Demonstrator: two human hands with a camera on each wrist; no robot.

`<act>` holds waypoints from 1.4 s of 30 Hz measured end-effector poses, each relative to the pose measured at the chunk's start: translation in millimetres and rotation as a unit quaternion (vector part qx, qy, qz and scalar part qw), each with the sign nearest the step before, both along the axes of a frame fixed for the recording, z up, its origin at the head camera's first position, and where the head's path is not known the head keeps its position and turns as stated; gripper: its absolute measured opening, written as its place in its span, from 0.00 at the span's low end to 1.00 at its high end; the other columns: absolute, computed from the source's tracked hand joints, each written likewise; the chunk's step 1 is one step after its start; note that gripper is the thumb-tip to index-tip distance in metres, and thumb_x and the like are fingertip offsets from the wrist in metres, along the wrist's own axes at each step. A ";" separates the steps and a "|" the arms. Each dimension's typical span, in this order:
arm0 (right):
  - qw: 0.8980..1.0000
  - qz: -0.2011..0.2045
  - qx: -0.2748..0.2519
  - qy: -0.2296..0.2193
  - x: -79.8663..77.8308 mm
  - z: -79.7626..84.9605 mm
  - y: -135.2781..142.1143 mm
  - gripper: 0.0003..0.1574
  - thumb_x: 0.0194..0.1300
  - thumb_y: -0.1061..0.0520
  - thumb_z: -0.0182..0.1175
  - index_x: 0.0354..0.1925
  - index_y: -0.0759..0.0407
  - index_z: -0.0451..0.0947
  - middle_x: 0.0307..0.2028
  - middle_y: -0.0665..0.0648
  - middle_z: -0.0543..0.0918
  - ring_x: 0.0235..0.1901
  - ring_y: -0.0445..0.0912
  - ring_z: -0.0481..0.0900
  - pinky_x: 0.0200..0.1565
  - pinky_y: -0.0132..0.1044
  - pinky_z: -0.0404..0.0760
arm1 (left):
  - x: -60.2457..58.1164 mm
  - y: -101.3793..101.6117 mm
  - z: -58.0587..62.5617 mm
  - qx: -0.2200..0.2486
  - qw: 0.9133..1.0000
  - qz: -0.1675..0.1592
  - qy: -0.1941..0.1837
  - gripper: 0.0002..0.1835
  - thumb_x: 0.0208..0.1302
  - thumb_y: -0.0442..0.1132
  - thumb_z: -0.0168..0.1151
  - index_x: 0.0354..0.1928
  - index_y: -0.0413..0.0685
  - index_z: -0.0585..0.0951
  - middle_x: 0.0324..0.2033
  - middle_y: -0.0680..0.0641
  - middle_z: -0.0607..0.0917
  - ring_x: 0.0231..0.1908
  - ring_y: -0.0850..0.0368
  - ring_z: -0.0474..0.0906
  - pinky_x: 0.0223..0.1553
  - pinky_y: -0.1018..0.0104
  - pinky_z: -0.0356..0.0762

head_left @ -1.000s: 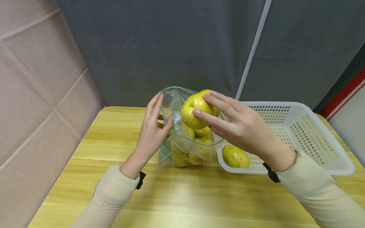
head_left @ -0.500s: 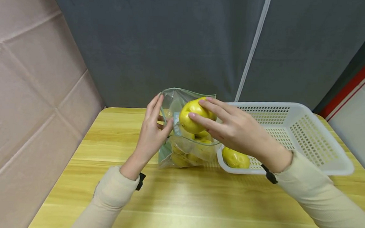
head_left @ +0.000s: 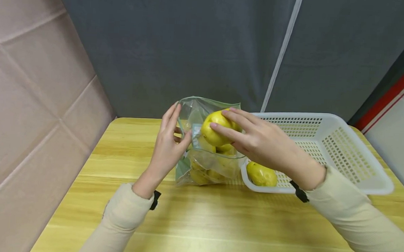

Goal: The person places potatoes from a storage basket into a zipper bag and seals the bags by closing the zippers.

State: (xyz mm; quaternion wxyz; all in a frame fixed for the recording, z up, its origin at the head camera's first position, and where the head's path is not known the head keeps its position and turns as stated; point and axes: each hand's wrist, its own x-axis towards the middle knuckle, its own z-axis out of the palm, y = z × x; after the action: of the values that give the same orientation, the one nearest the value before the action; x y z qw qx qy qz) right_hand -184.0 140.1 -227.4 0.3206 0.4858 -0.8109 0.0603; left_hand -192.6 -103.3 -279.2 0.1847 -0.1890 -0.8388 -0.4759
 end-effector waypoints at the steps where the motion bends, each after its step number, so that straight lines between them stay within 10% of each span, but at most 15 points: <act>1: 1.000 -0.002 0.001 -0.004 0.0 0.0 0.2 0.43 0.44 0.63 0.75 0.60 0.52 0.73 0.55 0.65 0.79 0.53 0.59 0.79 0.38 0.48 0.85 | 0.1 0.1 0.1 0.000 1.000 0.000 0.000 0.38 0.63 0.30 0.58 0.73 0.39 0.54 0.73 0.42 0.55 0.35 0.52 0.75 0.32 0.78 0.77; 42: 0.997 -0.041 -0.069 0.021 10.2 -9.7 35.1 0.36 0.48 0.69 0.67 0.59 0.62 0.74 0.49 0.67 0.81 0.39 0.60 0.82 0.33 0.50 0.83 | -1.0 -0.4 -1.6 0.008 1.000 0.009 0.025 0.34 0.63 0.28 0.57 0.71 0.38 0.59 0.70 0.40 0.60 0.39 0.54 0.75 0.30 0.79 0.75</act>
State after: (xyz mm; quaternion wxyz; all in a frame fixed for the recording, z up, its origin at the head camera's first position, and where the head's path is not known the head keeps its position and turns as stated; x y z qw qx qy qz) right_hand -173.8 175.2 -237.1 0.3723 0.4300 -0.8172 0.0929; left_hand -193.7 -103.6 -280.7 0.2109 -0.1920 -0.8320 -0.4759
